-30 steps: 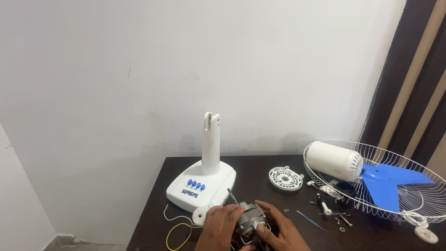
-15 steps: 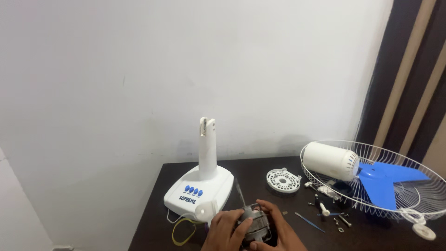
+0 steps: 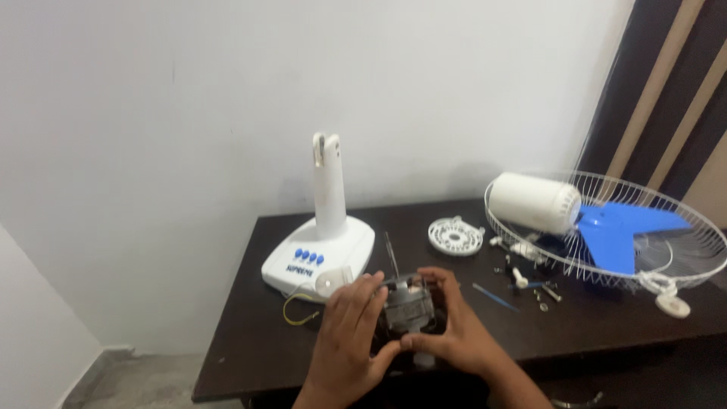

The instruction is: The person disassembles an electric fan motor on a table. They remove a white plastic component, then use a screwdriver to loosen and remove a black plastic cover, exposing the internal motor parts.

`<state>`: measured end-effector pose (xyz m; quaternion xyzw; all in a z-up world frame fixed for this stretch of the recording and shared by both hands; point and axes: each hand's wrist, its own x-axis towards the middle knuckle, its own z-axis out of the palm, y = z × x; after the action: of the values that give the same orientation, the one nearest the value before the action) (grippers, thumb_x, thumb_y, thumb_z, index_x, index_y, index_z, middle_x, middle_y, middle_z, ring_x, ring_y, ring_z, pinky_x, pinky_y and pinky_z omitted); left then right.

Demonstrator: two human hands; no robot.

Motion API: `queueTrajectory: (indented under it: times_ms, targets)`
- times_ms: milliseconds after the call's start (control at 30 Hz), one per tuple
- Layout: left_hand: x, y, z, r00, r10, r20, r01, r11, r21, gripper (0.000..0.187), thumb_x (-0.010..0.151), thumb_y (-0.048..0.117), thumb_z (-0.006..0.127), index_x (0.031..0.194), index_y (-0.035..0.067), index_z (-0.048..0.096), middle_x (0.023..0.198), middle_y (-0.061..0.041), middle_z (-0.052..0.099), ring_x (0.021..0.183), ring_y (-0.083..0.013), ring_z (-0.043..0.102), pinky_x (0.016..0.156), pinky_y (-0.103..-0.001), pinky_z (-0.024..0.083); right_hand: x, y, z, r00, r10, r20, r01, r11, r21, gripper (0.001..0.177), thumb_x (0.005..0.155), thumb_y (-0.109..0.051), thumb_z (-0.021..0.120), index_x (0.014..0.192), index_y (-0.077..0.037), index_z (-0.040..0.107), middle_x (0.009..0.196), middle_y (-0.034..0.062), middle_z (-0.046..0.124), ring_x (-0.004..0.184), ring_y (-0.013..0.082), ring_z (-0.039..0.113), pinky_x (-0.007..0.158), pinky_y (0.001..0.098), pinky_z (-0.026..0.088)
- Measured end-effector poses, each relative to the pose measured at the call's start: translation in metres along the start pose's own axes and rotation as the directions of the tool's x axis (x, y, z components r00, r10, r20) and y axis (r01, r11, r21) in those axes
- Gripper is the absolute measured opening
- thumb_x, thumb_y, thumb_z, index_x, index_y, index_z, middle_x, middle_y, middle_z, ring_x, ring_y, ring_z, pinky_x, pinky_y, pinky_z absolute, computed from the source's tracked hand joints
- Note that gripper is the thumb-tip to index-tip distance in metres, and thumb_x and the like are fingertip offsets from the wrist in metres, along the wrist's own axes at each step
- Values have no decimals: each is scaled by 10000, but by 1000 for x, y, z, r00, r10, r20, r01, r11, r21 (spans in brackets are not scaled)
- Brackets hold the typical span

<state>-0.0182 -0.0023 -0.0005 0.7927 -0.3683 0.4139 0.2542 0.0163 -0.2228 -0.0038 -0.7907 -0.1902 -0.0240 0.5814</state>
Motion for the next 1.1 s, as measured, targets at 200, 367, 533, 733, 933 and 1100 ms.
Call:
queueTrajectory:
  times_ms: [200, 367, 533, 733, 933, 1100]
  targets:
    - [0, 6, -7, 990, -15, -143, 12, 1000, -21, 654, 748, 179, 795, 1312, -27, 538, 1254, -205, 563, 1177, -365, 554, 1013, -502, 414, 1, -5, 1, 1000, -28, 6, 28, 999, 40, 1064, 588, -264, 942, 1461, -179, 340, 1384, 138, 576, 1302, 297, 592, 1078, 458, 492]
    - [-14, -2, 9, 855, -461, -238, 445, 887, -121, 421, 892, 77, 698, 1302, 13, 630, 955, -77, 658, 742, -187, 631, 624, -341, 523, -2, -6, 3, 999, -44, -26, 44, 999, -18, 1070, 572, -326, 960, 1450, -170, 370, 1374, 135, 615, 1303, 293, 603, 1088, 455, 475]
    - [-14, 4, 16, 792, -584, -179, 571, 812, -121, 379, 845, 130, 724, 1205, 25, 670, 887, -86, 643, 737, -199, 670, 607, -342, 551, -3, -10, 4, 996, -22, -83, 10, 990, -143, 1094, 532, -377, 970, 1448, -185, 404, 1292, 130, 658, 1237, 279, 651, 1032, 438, 532]
    - [13, 39, 16, 656, -753, 43, 754, 655, -37, 671, 828, 430, 738, 1332, 25, 557, 932, -154, 739, 846, -323, 744, 739, -452, 581, -4, -13, 6, 991, -54, -126, 27, 978, -207, 1040, 543, -348, 958, 1405, -159, 408, 1200, 129, 706, 1124, 263, 711, 968, 409, 559]
    - [49, 51, 6, 400, -861, 313, 873, 462, 155, 1083, 812, 681, 649, 1547, -30, 294, 1003, -236, 728, 974, -365, 738, 846, -467, 594, -10, -15, 11, 956, -249, -155, 193, 932, -306, 808, 605, -212, 893, 1270, -114, 443, 1305, 128, 609, 1086, 289, 681, 915, 403, 567]
    - [51, 55, 15, 418, -876, 242, 864, 466, 192, 1100, 731, 679, 736, 1522, 16, 354, 1251, -234, 620, 1138, -366, 633, 941, -478, 525, -13, -9, 10, 922, -365, -131, 316, 902, -294, 686, 612, -166, 898, 1122, -95, 444, 1376, 127, 540, 1114, 298, 692, 916, 396, 575]
